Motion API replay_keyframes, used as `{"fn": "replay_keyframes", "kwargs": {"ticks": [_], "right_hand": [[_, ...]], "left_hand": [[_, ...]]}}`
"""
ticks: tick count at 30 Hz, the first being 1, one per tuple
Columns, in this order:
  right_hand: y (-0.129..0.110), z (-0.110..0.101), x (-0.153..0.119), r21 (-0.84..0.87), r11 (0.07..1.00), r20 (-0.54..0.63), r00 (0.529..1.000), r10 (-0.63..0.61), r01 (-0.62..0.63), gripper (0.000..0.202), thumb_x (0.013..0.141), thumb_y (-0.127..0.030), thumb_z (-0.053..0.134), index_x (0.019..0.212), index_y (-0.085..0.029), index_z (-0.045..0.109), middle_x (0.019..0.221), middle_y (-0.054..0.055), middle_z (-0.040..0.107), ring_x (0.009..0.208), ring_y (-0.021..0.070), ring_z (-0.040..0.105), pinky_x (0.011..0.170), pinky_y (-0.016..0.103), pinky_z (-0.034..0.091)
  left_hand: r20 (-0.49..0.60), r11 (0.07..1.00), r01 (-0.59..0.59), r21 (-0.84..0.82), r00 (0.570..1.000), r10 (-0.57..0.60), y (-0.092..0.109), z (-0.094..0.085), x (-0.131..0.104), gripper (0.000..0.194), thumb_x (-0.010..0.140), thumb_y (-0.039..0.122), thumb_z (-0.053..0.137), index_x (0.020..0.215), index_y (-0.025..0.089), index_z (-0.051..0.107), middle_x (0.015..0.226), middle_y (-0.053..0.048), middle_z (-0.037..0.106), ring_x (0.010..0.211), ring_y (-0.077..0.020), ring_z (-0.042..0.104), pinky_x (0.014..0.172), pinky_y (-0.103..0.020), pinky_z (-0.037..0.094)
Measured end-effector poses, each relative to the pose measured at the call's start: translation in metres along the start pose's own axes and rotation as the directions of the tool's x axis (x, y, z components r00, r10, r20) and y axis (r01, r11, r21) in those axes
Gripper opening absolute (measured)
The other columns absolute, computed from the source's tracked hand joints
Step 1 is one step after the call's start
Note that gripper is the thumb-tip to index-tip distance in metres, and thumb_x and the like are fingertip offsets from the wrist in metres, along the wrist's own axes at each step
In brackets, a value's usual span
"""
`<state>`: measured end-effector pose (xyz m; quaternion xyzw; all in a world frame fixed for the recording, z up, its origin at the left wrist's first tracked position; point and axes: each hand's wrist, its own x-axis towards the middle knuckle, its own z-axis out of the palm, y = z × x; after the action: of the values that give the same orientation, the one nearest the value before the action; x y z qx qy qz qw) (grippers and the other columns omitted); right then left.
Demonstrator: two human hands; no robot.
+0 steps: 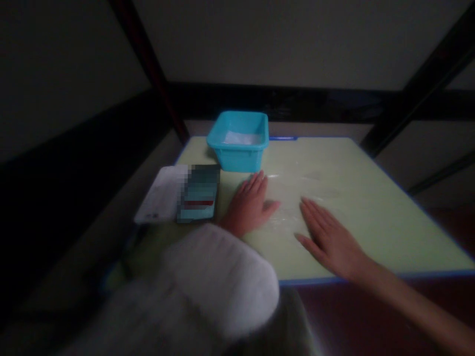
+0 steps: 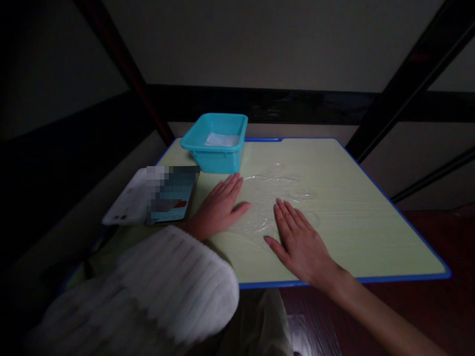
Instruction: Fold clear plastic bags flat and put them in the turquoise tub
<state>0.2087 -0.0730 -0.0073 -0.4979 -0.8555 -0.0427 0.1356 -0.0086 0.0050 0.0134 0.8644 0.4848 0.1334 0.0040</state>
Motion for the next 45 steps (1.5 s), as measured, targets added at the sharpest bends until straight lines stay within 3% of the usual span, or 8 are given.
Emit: {"fn": "replay_keyframes", "kwargs": {"ticks": [5,8,17,23,34,45], "right_hand": [[0.001,0.002,0.000,-0.006,1.000,0.026,1.000,-0.008,0.008,0.071,0.093,-0.050,0.034,0.148,-0.010,0.012,0.150,0.016,0.023,0.138,0.0272,0.020,0.109,0.046,0.030],[0.002,0.003,0.000,-0.007,1.000,0.035,0.999,-0.007,0.008,0.072,0.093,-0.050,0.035,0.148,-0.009,0.013,0.150,0.017,0.023,0.138,0.0280,0.020,0.108,0.047,0.030],[0.001,0.001,0.000,-0.001,1.000,0.000,1.000,-0.002,0.002,0.073,0.093,-0.051,0.035,0.149,-0.015,0.006,0.151,0.014,0.024,0.137,0.0282,0.026,0.108,0.047,0.030],[0.001,0.002,0.000,-0.013,1.000,-0.001,1.000,-0.004,0.004,0.073,0.093,-0.052,0.033,0.149,-0.015,0.003,0.151,0.015,0.024,0.137,0.0271,0.024,0.109,0.046,0.029],[0.003,-0.003,-0.005,-0.024,1.000,0.056,0.998,-0.011,0.013,0.079,0.091,-0.056,0.036,0.149,-0.014,0.004,0.151,0.015,0.022,0.138,0.0269,0.021,0.109,0.045,0.029],[0.017,-0.014,-0.031,-0.053,0.999,0.117,0.993,0.015,-0.008,0.084,0.088,-0.058,0.041,0.149,-0.018,0.000,0.154,0.011,0.014,0.139,0.0280,0.018,0.110,0.047,0.028]], "left_hand": [[0.046,0.983,-0.182,-0.029,0.982,0.183,0.043,0.004,0.001,0.058,0.095,0.041,0.029,0.138,0.003,0.031,0.149,-0.017,0.026,0.139,-0.0230,0.022,0.114,-0.036,0.019],[0.081,0.973,-0.228,-0.024,0.970,0.229,0.052,0.013,0.000,0.057,0.096,0.041,0.023,0.139,0.005,0.031,0.150,-0.013,0.028,0.139,-0.0215,0.023,0.114,-0.036,0.019],[0.041,0.994,-0.107,0.036,0.994,0.105,-0.001,0.014,-0.004,0.054,0.096,0.041,0.028,0.140,0.011,0.032,0.150,-0.011,0.028,0.139,-0.0215,0.024,0.113,-0.038,0.020],[0.025,0.998,-0.030,0.060,0.999,0.028,-0.022,0.012,-0.008,0.054,0.094,0.041,0.036,0.138,0.010,0.035,0.149,-0.012,0.031,0.138,-0.0234,0.027,0.112,-0.039,0.023],[0.061,0.997,-0.022,0.075,0.998,0.017,-0.020,0.008,-0.012,0.075,0.086,0.061,0.042,0.140,0.011,0.032,0.150,-0.015,0.027,0.138,-0.0312,0.023,0.111,-0.045,0.022],[0.086,0.997,-0.021,0.068,0.996,0.015,-0.018,0.008,-0.015,0.080,0.083,0.066,0.041,0.142,0.013,0.028,0.151,-0.014,0.023,0.139,-0.0346,0.019,0.111,-0.047,0.018]]}}
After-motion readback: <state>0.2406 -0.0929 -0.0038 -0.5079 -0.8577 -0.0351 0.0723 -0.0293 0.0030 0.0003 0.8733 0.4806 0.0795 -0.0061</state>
